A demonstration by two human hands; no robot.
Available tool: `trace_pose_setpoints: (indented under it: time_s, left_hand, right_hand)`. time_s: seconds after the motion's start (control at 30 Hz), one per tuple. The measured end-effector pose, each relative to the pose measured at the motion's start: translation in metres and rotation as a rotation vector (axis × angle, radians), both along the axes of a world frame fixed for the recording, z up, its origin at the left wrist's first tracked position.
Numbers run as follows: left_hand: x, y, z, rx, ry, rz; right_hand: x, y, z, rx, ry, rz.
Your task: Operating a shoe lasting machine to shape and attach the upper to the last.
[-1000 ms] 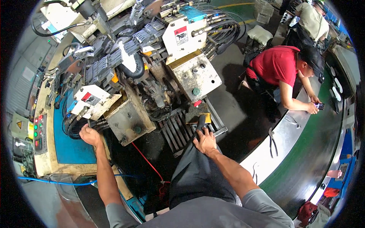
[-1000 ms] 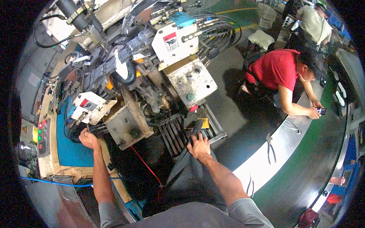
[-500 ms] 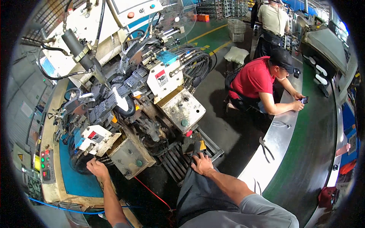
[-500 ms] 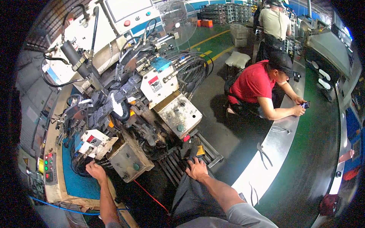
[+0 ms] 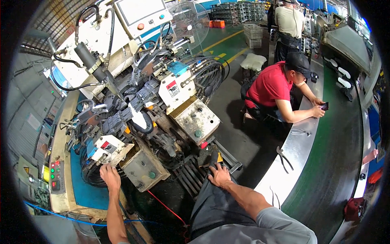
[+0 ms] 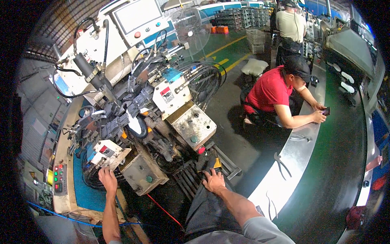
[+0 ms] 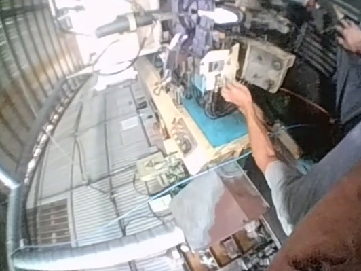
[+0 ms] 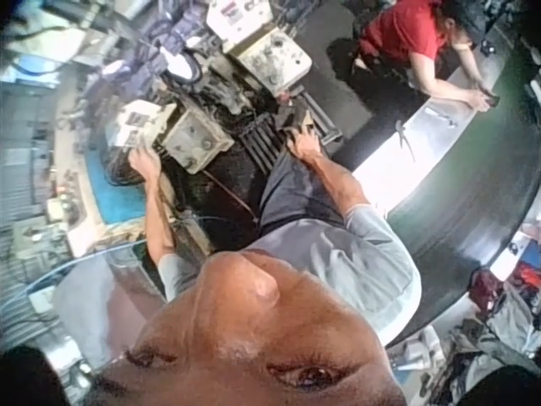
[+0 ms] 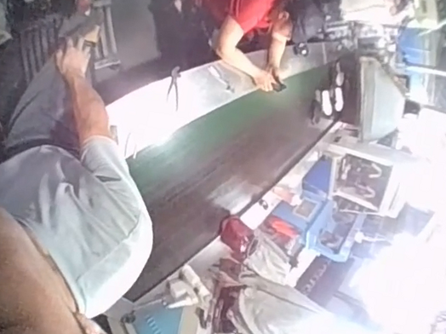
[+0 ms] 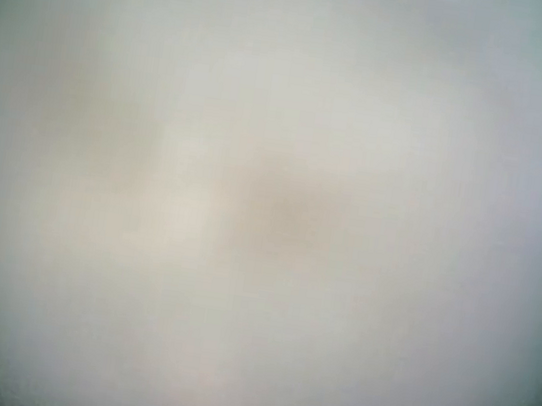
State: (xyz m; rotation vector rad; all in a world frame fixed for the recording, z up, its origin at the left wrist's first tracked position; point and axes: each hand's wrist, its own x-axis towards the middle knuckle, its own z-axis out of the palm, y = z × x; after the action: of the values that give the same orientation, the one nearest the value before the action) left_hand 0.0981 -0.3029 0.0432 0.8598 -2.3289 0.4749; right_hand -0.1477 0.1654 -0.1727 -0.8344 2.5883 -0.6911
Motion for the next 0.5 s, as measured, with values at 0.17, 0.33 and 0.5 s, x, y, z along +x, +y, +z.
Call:
trace_pose_setpoints:
  time_s: [0.17,0.33,0.5]
  left_hand:
    - [-0.066,0.008,-0.004,0.475,0.138,-0.214]
    - [-0.172,0.028,-0.001,1.686,0.643,-0.312]
    - [-0.238,0.055,-0.001,2.240,0.972,-0.532]
  right_hand:
    - [-0.002,-0.003,-0.001,-0.015,0.005,0.009]
    - [-0.005,0.000,0.002,-0.071,0.009,-0.054]
    - [-0.005,-0.003,0.010,-0.086,-0.022,-0.069]
